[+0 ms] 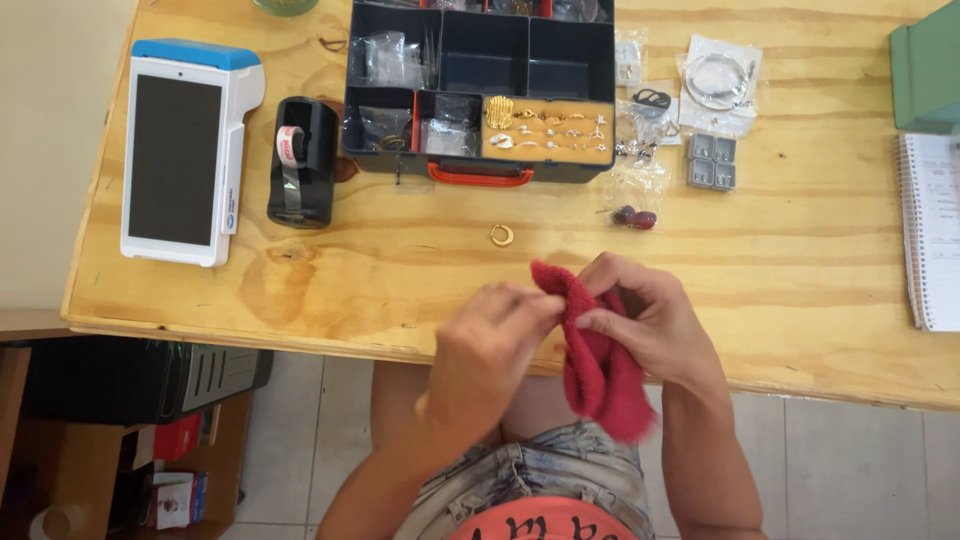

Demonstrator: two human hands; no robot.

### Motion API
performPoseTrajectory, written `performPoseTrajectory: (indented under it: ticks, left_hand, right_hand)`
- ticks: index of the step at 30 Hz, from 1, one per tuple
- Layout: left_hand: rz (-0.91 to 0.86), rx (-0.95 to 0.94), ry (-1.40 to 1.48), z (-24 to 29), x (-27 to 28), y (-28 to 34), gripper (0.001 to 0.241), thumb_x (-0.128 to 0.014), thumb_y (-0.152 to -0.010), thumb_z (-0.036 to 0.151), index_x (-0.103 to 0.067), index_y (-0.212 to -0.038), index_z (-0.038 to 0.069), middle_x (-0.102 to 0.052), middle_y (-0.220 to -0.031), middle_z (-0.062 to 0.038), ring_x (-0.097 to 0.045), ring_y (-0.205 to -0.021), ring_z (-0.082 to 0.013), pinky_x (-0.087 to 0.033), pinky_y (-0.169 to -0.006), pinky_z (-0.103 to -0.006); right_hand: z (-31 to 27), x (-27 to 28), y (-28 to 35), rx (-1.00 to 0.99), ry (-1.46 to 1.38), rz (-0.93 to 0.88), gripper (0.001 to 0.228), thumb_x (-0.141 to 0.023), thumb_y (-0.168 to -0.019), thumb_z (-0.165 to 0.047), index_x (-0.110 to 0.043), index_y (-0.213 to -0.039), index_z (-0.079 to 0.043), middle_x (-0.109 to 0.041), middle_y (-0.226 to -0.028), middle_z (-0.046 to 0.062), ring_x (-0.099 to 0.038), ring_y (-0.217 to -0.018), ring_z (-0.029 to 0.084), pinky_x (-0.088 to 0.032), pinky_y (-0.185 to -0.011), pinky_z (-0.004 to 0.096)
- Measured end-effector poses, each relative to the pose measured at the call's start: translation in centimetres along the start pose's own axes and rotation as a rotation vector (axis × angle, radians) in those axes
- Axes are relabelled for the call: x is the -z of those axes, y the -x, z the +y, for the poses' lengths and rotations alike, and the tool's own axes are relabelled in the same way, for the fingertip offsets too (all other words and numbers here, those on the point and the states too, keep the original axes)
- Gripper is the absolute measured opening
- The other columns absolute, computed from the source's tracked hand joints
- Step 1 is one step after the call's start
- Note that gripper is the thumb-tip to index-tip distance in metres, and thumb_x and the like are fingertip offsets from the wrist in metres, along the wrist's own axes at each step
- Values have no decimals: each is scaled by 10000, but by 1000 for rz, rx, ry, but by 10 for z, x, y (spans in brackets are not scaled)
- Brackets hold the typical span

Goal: Organizing small jewelry items by cleaning them with a cloth and placing them into small plastic bags

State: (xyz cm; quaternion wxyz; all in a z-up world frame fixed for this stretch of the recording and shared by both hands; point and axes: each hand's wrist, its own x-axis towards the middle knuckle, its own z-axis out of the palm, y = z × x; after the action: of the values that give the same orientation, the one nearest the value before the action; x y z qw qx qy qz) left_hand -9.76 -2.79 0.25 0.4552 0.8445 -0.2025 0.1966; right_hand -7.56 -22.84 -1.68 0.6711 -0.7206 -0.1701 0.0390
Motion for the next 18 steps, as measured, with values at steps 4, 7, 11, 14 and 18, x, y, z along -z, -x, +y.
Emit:
performPoseTrajectory:
  ticks: [4,7,11,14,18]
  left_hand:
    - [147,317,615,-8,-17,-3,221,-879,-802,96,-706,-939,87,-756,-761,-10,-709,-668,-102,-591,-701,-264]
    - [265,471,753,-18,-42,13,248,-887,-794,84,-684,-933,59,-774,-771,-65,-711,-688,-120,-595,-721,-305]
    - [258,538,907,-29,-52,26,238,-889,-793,69,-695,-925,29,-741,-770,-67,-702,-744,-109,-592,-741,-303]
    - [228,414,861,-20,-40,15,158,-865,-812,60,-744,-911,37,-724,-767,-65,-696,-721,-119,-591,-726,-298]
    - [155,110,467,-17,-22,1,270,-868,-809,138,-812,-1073,147,-753,-887,1,-744,-776,-158,-616,-783,-288]
  right_hand:
    - [25,-13,3,147,-64,118,265,-879,-754,-93,-710,-899,49,-678,-888,189,-635,-812,254,-501,-781,339]
    - [33,-36,12,225,-93,309,282,-840,-841,-142,-662,-998,10,-651,-984,140,-594,-918,209,-488,-840,321]
    - [19,-35,20,328,278,372,219,-820,-847,-126,-699,-945,29,-678,-878,144,-593,-740,222,-469,-661,312]
    - [19,-34,23,283,262,369,213,-775,-899,-185,-698,-910,13,-665,-816,123,-555,-672,194,-451,-598,285]
    - [38,-30,31,-30,-139,363,194,-666,-1001,-170,-632,-945,13,-604,-806,83,-564,-785,133,-504,-717,273]
